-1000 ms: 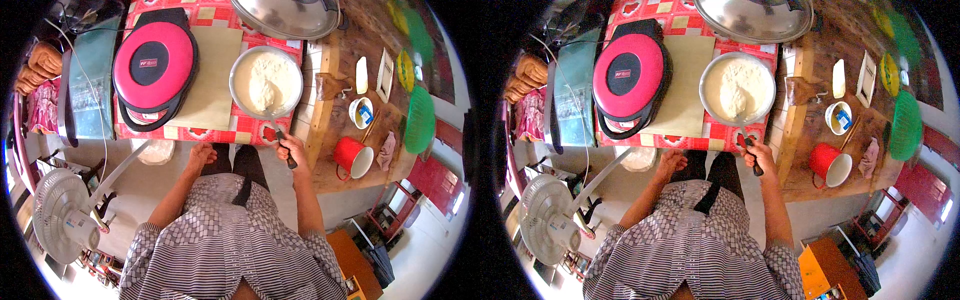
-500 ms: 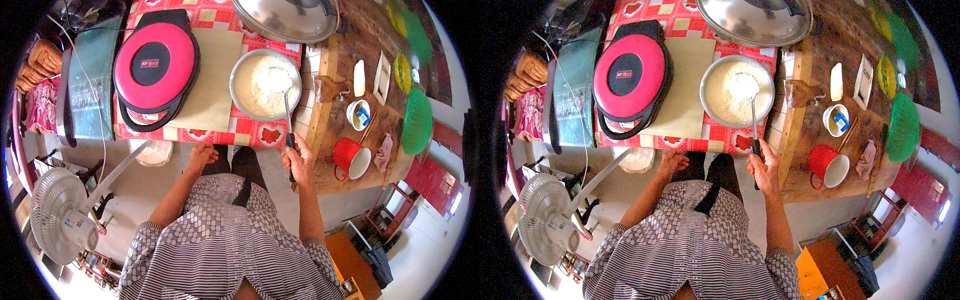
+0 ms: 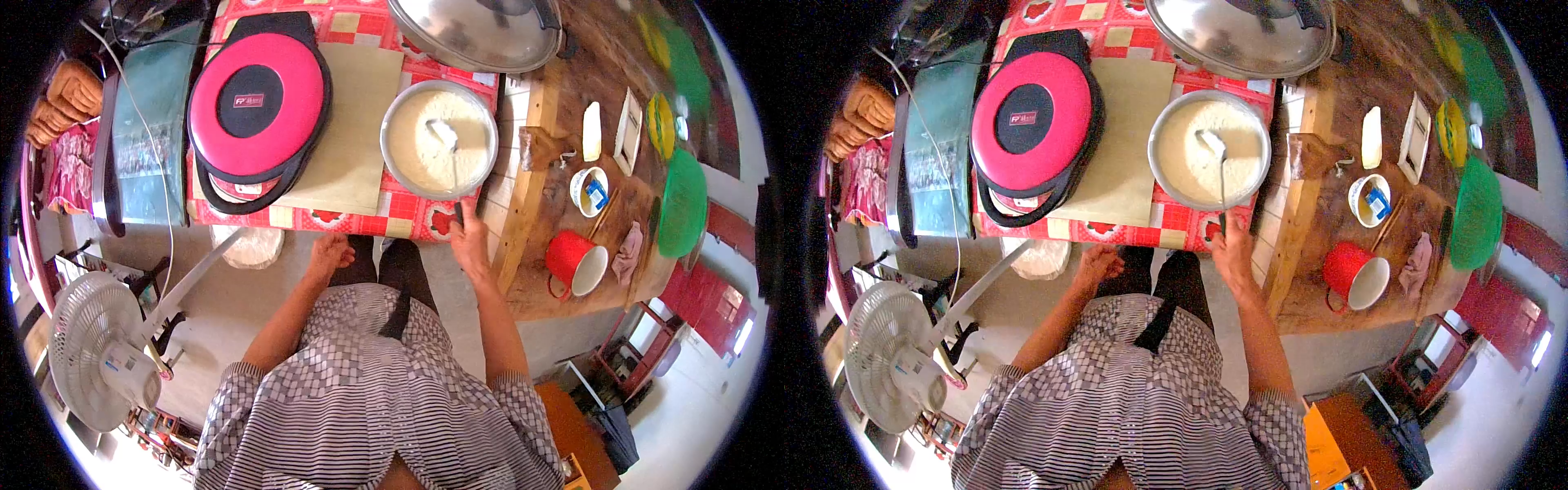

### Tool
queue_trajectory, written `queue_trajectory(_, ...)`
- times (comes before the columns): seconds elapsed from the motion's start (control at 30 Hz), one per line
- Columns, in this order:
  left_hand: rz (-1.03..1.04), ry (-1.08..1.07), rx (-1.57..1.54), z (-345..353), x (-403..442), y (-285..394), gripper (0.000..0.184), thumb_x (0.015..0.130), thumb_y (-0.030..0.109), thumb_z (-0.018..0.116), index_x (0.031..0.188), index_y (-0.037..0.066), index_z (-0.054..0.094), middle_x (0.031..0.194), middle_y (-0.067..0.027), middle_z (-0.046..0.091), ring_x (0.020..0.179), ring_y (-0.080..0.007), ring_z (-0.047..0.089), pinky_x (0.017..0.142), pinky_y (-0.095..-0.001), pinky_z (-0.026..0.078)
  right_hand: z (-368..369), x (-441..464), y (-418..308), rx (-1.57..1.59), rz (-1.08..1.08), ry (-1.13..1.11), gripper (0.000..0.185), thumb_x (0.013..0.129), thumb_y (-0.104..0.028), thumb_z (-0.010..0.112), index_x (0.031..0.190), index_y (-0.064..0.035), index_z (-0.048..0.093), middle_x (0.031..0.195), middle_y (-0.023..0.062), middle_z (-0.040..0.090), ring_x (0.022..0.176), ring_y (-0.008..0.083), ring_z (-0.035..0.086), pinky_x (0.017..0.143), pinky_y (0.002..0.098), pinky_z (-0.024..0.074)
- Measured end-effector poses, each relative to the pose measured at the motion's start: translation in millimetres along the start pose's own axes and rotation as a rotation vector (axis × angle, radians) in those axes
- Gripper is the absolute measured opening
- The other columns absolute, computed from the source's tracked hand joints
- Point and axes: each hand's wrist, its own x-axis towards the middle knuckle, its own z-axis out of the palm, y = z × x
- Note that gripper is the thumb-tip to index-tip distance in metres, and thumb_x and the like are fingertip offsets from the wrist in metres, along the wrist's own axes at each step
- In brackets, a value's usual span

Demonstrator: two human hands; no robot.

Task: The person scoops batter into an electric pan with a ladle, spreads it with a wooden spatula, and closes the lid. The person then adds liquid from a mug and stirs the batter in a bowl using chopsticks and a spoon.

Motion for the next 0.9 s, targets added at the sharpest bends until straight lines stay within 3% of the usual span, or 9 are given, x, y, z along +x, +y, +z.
queue_trajectory(0.07,-0.035,0.012,0.006,-2,2,0,0.017,0.084,0.017,0.050,0.093,0.003,0.053,0.076,-0.0095,0.061,0.062,-0.0148,0.059,0.054,-0.0246,0.048,9,2,7,-0.068,-0.142,-0.007,0.050,0.073,0.003,0.050,0.122,0.0027,0.039,0.081,0.0206,0.058,0.067,0.0292,0.056,0.060,0.0345,0.0451)
queue_trajectory(0.1,-0.055,0.020,0.007,-5,2,-1,0.017,0.085,0.017,0.050,0.094,0.004,0.053,0.076,-0.0094,0.061,0.062,-0.0148,0.059,0.054,-0.0246,0.048,9,1,10,-0.089,-0.149,-0.013,0.052,0.072,0.003,0.051,0.122,0.0024,0.038,0.086,0.0212,0.057,0.070,0.0332,0.057,0.060,0.0394,0.0455)
queue_trajectory(0.2,-0.010,0.032,-0.031,-13,2,-4,0.018,0.085,0.017,0.049,0.097,0.004,0.052,0.076,-0.0088,0.061,0.061,-0.0148,0.058,0.054,-0.0250,0.048,-14,-9,-12,-0.181,-0.138,-0.018,0.052,0.071,0.004,0.052,0.121,0.0023,0.038,0.090,0.0215,0.055,0.073,0.0359,0.057,0.059,0.0425,0.0462)
queue_trajectory(0.4,-0.068,0.022,0.035,-10,1,3,0.017,0.085,0.015,0.049,0.097,0.004,0.052,0.077,-0.0089,0.061,0.063,-0.0149,0.058,0.054,-0.0252,0.048,-32,39,-9,-0.578,-0.299,0.094,0.055,0.069,0.001,0.057,0.122,-0.0042,0.041,0.081,0.0198,0.051,0.062,0.0354,0.057,0.052,0.0417,0.0455)
queue_trajectory(0.57,-0.056,0.034,0.021,-14,-2,1,0.018,0.084,0.016,0.050,0.097,0.003,0.052,0.078,-0.0093,0.060,0.064,-0.0149,0.058,0.054,-0.0249,0.047,-36,65,32,-0.851,-0.272,0.053,0.045,0.075,0.001,0.048,0.120,-0.0047,0.044,0.081,0.0198,0.053,0.061,0.0355,0.058,0.051,0.0421,0.0476)
queue_trajectory(0.7,-0.035,0.025,-0.068,-27,3,-13,0.019,0.083,0.017,0.051,0.096,0.003,0.052,0.079,-0.0099,0.060,0.064,-0.0154,0.058,0.055,-0.0253,0.048,-42,47,40,-0.815,-0.224,0.109,0.045,0.073,0.001,0.051,0.117,-0.0052,0.048,0.074,0.0187,0.054,0.064,0.0341,0.059,0.057,0.0421,0.0475)
queue_trajectory(0.8,-0.015,0.011,-0.013,-26,1,-8,0.018,0.083,0.016,0.051,0.095,0.003,0.052,0.078,-0.0097,0.060,0.064,-0.0151,0.058,0.055,-0.0255,0.048,-43,25,37,-0.609,-0.172,0.088,0.044,0.072,0.000,0.052,0.116,-0.0023,0.049,0.072,0.0198,0.056,0.064,0.0327,0.058,0.058,0.0404,0.0465)
queue_trajectory(0.9,-0.064,0.022,0.051,-18,3,-1,0.016,0.083,0.017,0.051,0.093,0.004,0.052,0.079,-0.0095,0.060,0.064,-0.0148,0.058,0.055,-0.0255,0.048,-36,12,31,-0.219,0.163,-0.047,0.044,0.074,-0.003,0.053,0.117,0.0026,0.044,0.076,0.0251,0.057,0.074,0.0386,0.059,0.063,0.0441,0.0456)
